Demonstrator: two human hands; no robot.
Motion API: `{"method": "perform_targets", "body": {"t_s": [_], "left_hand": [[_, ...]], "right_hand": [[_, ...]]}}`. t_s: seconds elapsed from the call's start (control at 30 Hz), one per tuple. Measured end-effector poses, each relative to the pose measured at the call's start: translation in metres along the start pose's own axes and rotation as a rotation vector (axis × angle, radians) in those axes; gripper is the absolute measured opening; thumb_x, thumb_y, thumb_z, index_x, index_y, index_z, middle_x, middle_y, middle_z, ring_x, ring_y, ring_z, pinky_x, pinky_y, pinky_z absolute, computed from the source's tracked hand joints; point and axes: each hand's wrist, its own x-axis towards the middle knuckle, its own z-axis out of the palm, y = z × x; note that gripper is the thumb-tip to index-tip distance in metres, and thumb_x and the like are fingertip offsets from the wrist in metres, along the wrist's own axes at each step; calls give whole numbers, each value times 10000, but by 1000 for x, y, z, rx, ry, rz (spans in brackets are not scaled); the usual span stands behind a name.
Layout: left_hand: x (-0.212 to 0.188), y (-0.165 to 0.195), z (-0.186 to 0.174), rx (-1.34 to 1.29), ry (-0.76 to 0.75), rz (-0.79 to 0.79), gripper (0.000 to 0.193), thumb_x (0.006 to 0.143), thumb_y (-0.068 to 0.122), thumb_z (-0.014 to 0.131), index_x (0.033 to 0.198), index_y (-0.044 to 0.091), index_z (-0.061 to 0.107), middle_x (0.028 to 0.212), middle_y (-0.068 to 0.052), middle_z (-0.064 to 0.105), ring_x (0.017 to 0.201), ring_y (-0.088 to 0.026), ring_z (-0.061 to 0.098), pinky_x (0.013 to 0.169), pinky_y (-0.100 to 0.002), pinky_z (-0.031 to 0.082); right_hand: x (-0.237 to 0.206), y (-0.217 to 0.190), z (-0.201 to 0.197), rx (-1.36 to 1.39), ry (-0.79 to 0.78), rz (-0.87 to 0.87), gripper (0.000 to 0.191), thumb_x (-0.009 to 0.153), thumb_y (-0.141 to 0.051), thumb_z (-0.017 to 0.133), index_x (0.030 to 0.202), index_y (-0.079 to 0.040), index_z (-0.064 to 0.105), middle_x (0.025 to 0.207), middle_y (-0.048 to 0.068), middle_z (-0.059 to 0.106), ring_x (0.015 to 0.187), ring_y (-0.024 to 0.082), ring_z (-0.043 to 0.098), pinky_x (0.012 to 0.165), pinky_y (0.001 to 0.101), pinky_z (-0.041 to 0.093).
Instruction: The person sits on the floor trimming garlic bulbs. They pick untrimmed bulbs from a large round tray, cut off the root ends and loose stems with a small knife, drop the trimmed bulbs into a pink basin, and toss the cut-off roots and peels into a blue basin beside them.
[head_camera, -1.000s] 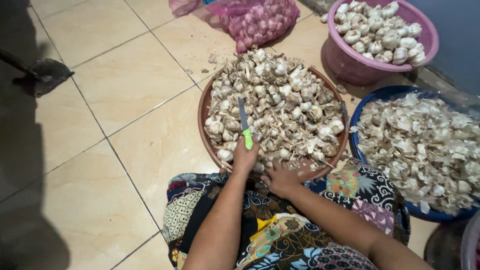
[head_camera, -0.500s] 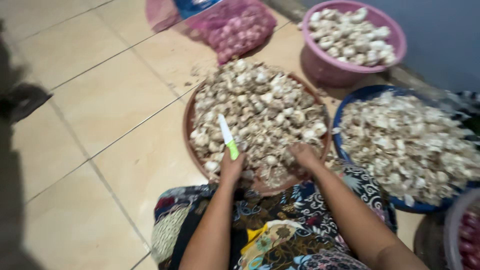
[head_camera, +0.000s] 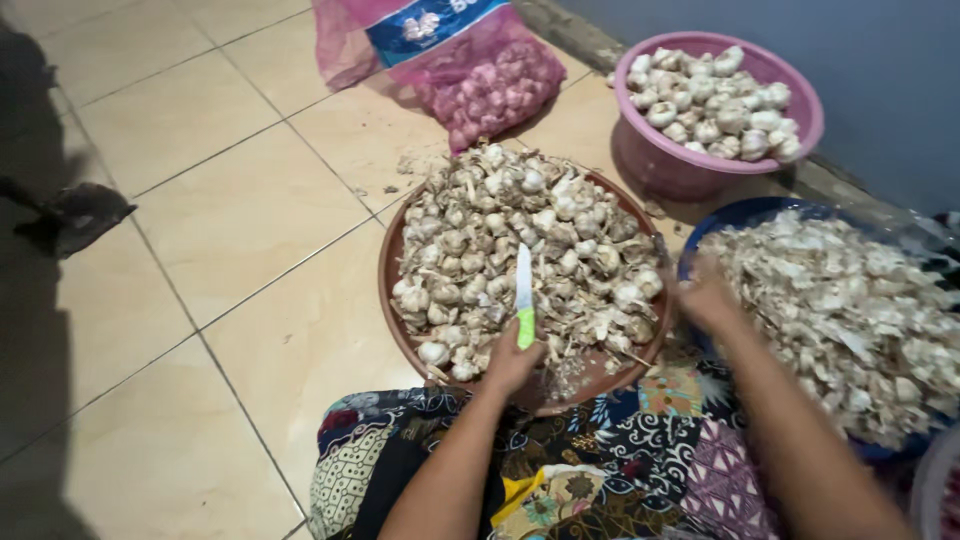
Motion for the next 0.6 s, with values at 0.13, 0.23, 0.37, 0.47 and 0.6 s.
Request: {"method": "perform_targets", "body": {"t_s": [0.13,0.23,0.37,0.47,0.6], "left_hand": [[-8,-5,5,57,-41,-40,406,850,133,702,1232,90,569,1017,-47,681,872,-137,656,757,-295,543],[-13,-9,1,-36,-82,-9,452,846,134,690,1271,101,538,1042,-32,672,906,-126,644,789,-290,540],[-6,-9,-10,-376,-35,-183,275,960,208,585,1188,55,558,890,-64,581,745,-155,552,632,-317,460],[2,2,-14,-456,57,-244,285,957,239,492,1215,121,519,856,-70,578,686,-181,584,579,-336,478],[3,24,-9,-494,12,-241,300,977,220,484,1260,143,422,934,-88,637,727,-200,630,623,-341,530]], "right_hand": [[-44,-83,127,431,-464,-304,585,980,-437,627,1493,-174,530,1531,123,472,1304,264,554,1094,459,432],[-57,-128,161,587,-445,-251,446,1045,-367,611,1317,-41,746,1037,193,809,879,252,764,819,442,600],[-37,-150,123,1309,-263,-46,440,1021,-312,539,1353,-31,604,1025,126,789,705,226,688,669,407,599],[-31,-136,91,814,-193,-149,562,1033,-185,645,1591,-118,623,990,278,690,665,278,467,583,468,408],[-60,-109,104,444,-401,-396,552,887,-255,823,1357,-65,605,1212,55,667,876,77,669,706,276,544]]}}
